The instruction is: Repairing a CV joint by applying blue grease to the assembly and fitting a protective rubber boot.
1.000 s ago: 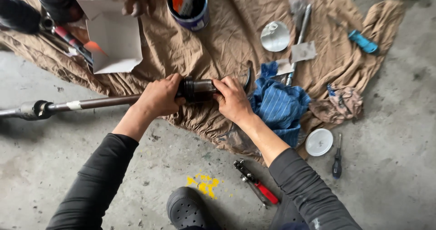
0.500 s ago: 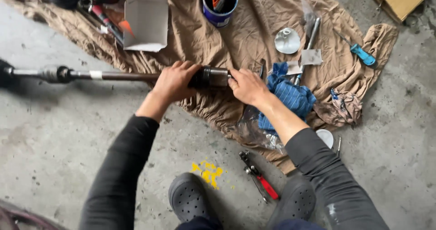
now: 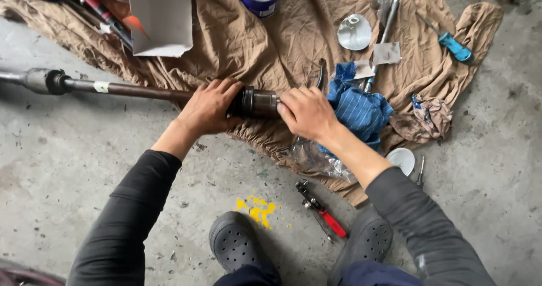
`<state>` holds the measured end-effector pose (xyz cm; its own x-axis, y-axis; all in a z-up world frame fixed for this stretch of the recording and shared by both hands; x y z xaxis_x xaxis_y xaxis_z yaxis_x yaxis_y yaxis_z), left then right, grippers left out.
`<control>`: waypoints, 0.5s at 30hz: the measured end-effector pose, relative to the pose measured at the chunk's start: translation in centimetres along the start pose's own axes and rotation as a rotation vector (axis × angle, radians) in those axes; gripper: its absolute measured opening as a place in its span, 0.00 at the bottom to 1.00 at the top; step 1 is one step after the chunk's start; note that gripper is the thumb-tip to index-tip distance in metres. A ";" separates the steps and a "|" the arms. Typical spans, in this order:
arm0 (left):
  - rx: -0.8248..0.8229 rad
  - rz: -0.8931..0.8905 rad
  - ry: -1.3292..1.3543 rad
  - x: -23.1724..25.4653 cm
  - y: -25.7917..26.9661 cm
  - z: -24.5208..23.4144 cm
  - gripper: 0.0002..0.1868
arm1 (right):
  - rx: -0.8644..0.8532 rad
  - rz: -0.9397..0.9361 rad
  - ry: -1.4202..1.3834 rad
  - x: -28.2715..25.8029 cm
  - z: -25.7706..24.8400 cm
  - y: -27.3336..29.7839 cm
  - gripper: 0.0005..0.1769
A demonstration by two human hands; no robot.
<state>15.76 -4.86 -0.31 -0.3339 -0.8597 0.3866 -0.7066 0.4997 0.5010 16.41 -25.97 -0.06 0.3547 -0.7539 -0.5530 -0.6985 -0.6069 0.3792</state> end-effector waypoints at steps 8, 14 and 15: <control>-0.056 0.042 0.159 -1.1 -3.3 -0.8 0.46 | 0.198 -0.061 0.105 2.2 1.4 0.7 0.20; -0.271 -0.132 0.131 -1.0 -3.8 -2.2 0.37 | 0.278 -0.038 0.000 1.7 1.3 -0.2 0.17; -0.219 -0.110 0.101 -1.1 -4.1 -2.7 0.37 | 0.282 -0.029 0.040 1.9 1.3 -0.8 0.18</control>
Point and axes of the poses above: each hand's wrist, its own y-axis away from the middle knuckle, its own z-axis out of the palm, x = y × z, the point moved 7 cm from there along -y, towards the middle knuckle, and after that the axes turned 12 degrees about -x, right-handed, at the moved point
